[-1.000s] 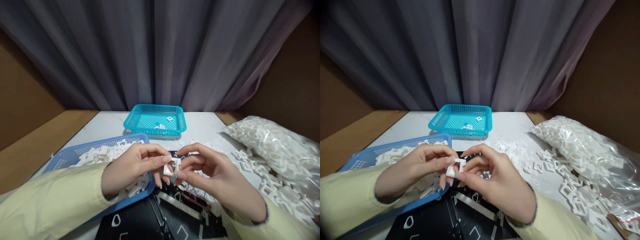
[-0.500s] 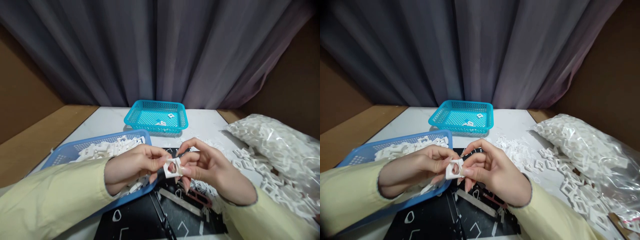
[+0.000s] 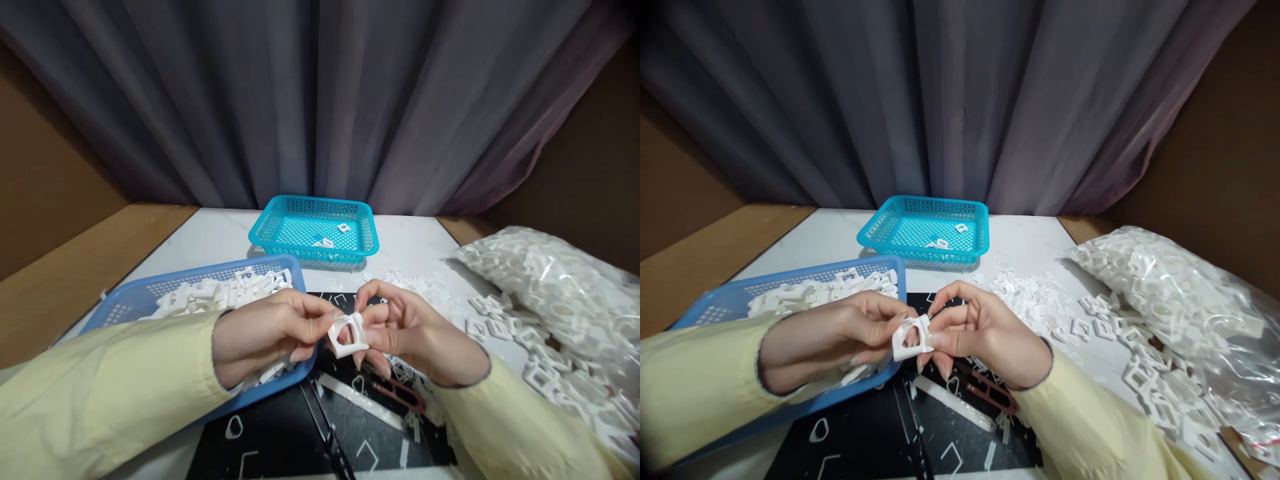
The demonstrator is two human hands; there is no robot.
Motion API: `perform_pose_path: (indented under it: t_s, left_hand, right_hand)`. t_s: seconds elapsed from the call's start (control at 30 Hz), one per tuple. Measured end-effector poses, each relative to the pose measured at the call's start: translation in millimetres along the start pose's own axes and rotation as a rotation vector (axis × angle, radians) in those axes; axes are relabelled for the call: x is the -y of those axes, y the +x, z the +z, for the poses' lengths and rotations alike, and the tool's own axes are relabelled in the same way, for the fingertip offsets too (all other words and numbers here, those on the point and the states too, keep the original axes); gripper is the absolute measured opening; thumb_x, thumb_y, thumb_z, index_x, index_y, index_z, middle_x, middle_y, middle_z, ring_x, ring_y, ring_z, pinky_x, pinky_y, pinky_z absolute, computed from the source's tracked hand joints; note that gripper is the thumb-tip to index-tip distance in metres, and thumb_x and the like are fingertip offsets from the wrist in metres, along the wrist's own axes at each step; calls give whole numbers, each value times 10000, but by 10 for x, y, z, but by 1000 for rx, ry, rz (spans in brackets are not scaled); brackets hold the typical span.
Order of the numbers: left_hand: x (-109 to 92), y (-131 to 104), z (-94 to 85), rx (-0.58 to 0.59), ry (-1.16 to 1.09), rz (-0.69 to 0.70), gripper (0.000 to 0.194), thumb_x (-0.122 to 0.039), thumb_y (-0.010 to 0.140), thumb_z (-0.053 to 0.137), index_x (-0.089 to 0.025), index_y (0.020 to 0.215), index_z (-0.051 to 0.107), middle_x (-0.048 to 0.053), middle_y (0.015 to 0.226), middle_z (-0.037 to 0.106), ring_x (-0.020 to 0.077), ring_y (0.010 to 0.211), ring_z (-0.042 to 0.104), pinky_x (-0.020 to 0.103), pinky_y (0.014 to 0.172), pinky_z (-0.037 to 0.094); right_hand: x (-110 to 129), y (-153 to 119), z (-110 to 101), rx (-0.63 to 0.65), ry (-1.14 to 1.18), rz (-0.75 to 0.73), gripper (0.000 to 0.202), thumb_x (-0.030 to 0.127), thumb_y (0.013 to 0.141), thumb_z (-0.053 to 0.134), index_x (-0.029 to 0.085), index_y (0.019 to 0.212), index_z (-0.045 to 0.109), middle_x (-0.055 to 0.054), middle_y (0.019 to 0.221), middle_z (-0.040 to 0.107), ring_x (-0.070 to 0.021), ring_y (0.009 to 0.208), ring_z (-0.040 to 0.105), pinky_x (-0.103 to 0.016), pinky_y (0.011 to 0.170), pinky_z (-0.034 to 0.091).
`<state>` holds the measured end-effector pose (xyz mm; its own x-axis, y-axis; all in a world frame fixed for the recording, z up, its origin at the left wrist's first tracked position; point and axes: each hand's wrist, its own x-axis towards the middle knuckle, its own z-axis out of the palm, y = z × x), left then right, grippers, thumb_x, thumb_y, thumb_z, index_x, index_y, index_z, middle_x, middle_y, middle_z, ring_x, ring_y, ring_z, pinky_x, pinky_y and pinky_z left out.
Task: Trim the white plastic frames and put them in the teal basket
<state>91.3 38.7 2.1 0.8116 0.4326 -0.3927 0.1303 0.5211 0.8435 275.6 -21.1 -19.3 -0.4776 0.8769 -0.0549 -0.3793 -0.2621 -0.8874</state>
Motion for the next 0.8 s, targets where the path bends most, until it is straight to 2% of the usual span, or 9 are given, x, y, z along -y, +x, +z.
perform_pose_path:
  t_s: [0.27,0.4,0.47,0.57,0.63,0.8]
  left_hand:
    - [13,23,-8,41,53,27,162,-161,794,507,-68,712,612,30,694,506,38,455,270,249,448,142]
    - [4,44,-25,47,130,60,204,-219,826,486,-96,714,604,10,706,479,55,493,284,234,461,192]
    - [-22,49,-28,-26,280,156,227,-253,837,488,-125,692,607,4,740,486,73,554,364,226,506,266]
    - [-61,46,-14,-172,589,377,164,-237,811,538,-161,718,648,14,873,538,125,790,494,237,684,365]
    - [-68,34,7,-230,731,479,124,-225,803,550,-186,803,668,21,921,575,148,884,515,245,749,383]
    - [-16,-32,80,-310,1059,626,176,-244,817,532,-203,947,643,27,905,651,147,817,561,234,712,408]
  right_hand:
    - [-81,76,-30,-6,-3,-13,258,183,734,650,163,856,424,13,658,594,-65,503,565,-151,447,417]
    - [-34,29,30,-57,-60,-38,261,177,735,653,171,863,425,15,678,587,-66,525,556,-163,460,429]
    - [26,-19,82,-133,-134,-72,278,168,725,664,178,859,421,25,692,570,-57,543,532,-164,475,432]
    - [101,-78,133,-247,-322,-110,268,194,730,665,178,836,420,39,682,527,-41,546,477,-158,484,410]
    - [124,-93,132,-253,-401,-112,250,225,755,642,181,843,413,39,683,514,-40,545,458,-163,486,398]
    - [141,-99,112,-225,-463,-84,260,266,788,602,200,897,375,24,702,520,-66,566,455,-196,493,391]
